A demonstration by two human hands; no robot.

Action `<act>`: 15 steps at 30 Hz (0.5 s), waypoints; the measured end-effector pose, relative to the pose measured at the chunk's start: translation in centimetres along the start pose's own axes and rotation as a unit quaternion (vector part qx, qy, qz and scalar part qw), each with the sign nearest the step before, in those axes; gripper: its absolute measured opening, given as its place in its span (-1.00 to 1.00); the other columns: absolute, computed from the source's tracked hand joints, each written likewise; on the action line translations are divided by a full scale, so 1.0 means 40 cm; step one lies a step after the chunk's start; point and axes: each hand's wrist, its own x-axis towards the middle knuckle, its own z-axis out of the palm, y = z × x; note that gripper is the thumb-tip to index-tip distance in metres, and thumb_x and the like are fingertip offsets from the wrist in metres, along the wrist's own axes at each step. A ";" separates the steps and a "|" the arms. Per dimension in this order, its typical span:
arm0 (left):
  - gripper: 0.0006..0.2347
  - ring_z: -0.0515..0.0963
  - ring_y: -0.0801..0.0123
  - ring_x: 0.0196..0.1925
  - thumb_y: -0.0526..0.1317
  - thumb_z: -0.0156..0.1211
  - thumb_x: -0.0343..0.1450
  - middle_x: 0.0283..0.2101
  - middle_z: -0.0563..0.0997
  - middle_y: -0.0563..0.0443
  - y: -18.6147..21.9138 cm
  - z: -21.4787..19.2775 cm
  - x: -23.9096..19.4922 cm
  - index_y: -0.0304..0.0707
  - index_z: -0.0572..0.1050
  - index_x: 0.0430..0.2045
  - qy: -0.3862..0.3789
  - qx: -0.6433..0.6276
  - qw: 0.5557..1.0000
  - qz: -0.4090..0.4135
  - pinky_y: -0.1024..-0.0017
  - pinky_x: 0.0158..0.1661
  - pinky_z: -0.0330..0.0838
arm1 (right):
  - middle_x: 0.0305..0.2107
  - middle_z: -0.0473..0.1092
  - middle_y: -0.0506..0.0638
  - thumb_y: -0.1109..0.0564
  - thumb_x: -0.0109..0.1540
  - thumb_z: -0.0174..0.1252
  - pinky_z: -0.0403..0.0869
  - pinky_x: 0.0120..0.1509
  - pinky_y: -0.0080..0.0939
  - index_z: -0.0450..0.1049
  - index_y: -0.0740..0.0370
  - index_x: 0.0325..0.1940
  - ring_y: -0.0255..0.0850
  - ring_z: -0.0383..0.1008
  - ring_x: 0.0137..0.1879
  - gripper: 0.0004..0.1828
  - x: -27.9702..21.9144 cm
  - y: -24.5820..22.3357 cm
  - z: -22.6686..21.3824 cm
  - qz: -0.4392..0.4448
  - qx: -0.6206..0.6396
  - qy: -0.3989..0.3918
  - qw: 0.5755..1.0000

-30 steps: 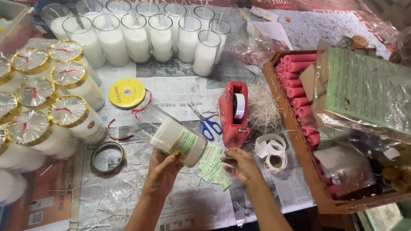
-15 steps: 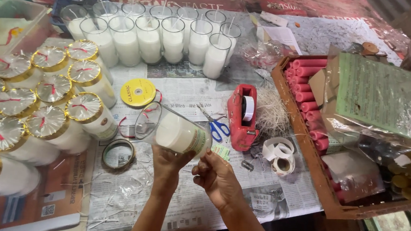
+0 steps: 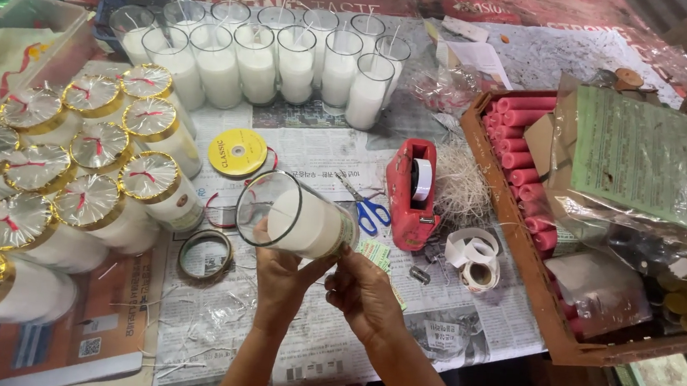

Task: Applying labels and gold decorative bands to glass candles at a labeling station.

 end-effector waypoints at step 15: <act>-0.07 0.46 0.12 0.24 -0.30 0.49 0.11 0.22 0.45 -0.25 0.040 -0.023 -0.010 -0.26 0.00 0.38 -0.013 -0.016 0.999 -0.028 0.27 0.15 0.46 | -0.64 0.46 0.15 -0.17 0.15 0.33 0.31 -0.42 -0.27 0.52 0.32 -0.37 -0.17 0.45 -0.51 -0.55 0.019 -0.014 -0.011 -0.108 -0.176 -0.041 0.978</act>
